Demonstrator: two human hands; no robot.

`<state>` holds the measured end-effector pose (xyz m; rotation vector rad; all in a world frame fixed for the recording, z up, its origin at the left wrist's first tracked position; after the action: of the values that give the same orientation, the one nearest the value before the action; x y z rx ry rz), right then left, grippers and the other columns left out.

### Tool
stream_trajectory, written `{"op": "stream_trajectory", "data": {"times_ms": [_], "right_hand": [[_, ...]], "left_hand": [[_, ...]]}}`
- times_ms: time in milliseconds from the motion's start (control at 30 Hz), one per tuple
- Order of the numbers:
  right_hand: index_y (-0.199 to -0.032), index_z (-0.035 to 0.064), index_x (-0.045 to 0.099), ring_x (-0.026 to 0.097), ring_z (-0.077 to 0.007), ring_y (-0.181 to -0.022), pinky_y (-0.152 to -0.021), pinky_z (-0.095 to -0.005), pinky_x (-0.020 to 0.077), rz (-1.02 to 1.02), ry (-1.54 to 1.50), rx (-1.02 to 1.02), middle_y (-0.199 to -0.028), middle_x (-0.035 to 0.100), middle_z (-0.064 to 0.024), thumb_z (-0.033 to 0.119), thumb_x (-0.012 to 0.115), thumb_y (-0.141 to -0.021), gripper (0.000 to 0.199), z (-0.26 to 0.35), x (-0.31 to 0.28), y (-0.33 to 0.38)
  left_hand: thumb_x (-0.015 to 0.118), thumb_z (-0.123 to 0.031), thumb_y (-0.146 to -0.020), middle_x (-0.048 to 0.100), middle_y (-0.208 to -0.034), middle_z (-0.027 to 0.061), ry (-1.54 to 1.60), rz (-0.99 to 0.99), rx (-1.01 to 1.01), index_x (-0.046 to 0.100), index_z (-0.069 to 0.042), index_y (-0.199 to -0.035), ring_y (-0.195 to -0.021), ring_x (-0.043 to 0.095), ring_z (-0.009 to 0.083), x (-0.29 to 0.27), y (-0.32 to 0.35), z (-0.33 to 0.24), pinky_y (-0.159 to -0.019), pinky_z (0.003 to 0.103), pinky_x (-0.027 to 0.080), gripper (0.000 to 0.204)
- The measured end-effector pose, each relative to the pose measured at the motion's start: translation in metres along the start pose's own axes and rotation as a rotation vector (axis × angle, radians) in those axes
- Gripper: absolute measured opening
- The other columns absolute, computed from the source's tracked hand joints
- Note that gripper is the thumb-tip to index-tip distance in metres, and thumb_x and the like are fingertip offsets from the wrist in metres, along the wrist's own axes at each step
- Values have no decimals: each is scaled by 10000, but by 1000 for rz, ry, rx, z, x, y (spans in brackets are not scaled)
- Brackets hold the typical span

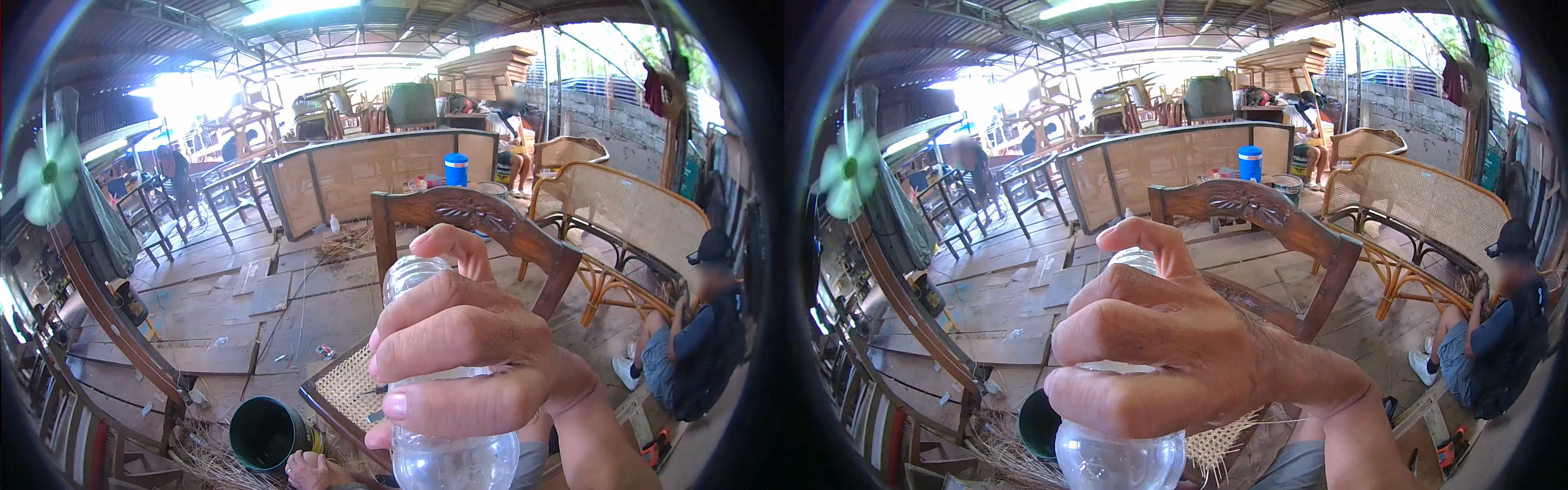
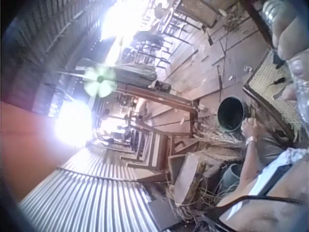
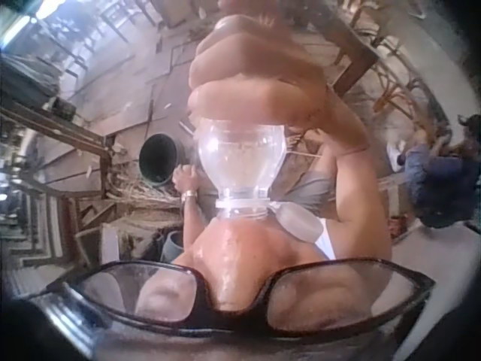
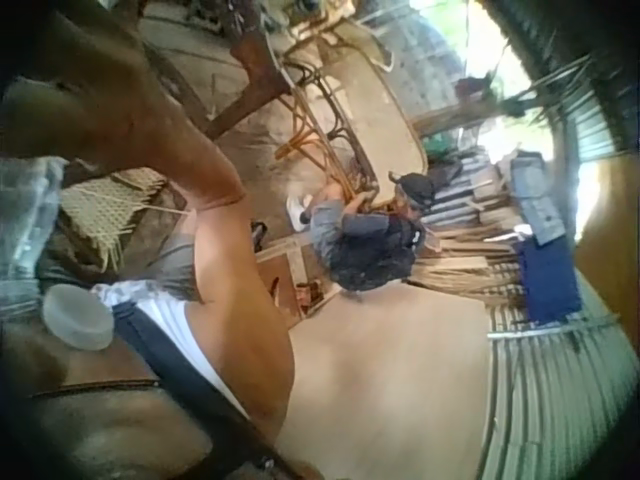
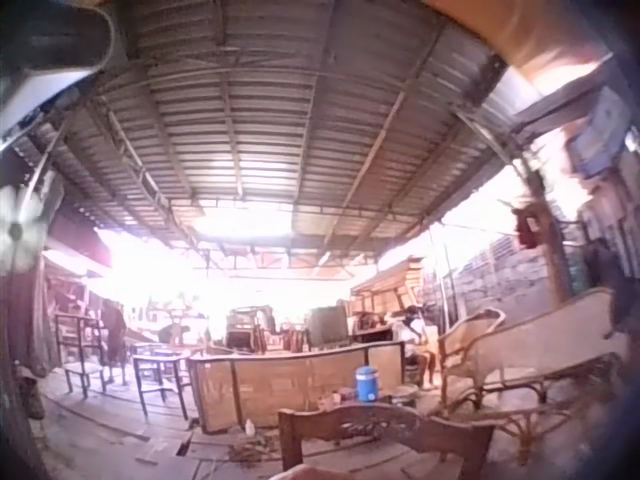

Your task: Repairing a woven chair seat using rattan strips and hand tools.

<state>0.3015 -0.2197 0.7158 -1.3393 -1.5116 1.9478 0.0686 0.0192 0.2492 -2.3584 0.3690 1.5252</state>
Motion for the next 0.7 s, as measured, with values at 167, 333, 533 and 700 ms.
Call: {"op": "stream_trajectory", "data": {"times_ms": [167, 333, 533, 700], "right_hand": [[-1066, 265, 641, 708, -153, -905, -1077, -523, 387, 1, 6, -20, -1008, 705, 52, 164, 934, -666, 506, 1, 2, -3], [-1070, 267, 637, 707, -151, -908, -1074, -526, 388, 10, -19, -11, -1011, 705, 54, 173, 933, -671, 506, -1, 5, -5], [-1069, 268, 636, 707, -148, -911, -1072, -529, 388, 13, -23, -31, -1010, 704, 55, 169, 932, -676, 503, -3, 8, -8], [-1068, 266, 636, 707, -150, -909, -1071, -533, 389, -10, -44, -23, -1008, 704, 54, 164, 932, -676, 501, -2, 10, -10]], "left_hand": [[629, -448, -914, 648, -1291, 121, -24, -7, 63, 728, -143, -1050, -1255, 559, 349, 3, -2, 4, -1065, 503, 445, 349], [639, -439, -909, 655, -1270, 117, -25, -58, 70, 727, -144, -1033, -1231, 569, 349, 9, -2, 8, -1045, 485, 465, 332], [668, -433, -902, 632, -1320, 131, -4, -66, 46, 717, -94, -1055, -1266, 554, 351, -4, 0, -5, -1068, 472, 460, 375], [664, -445, -909, 628, -1302, 144, 81, -44, -48, 711, -91, -1070, -1257, 546, 357, -10, 6, -6, -1060, 490, 450, 391]]}}
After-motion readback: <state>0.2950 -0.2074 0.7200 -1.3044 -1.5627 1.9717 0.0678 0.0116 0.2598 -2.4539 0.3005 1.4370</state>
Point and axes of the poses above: each hand's wrist, its own y-axis away from the middle knuckle, its own x-axis out of the palm, z = x × y, the point moved 1 cm from there along -y, towards the middle knuckle
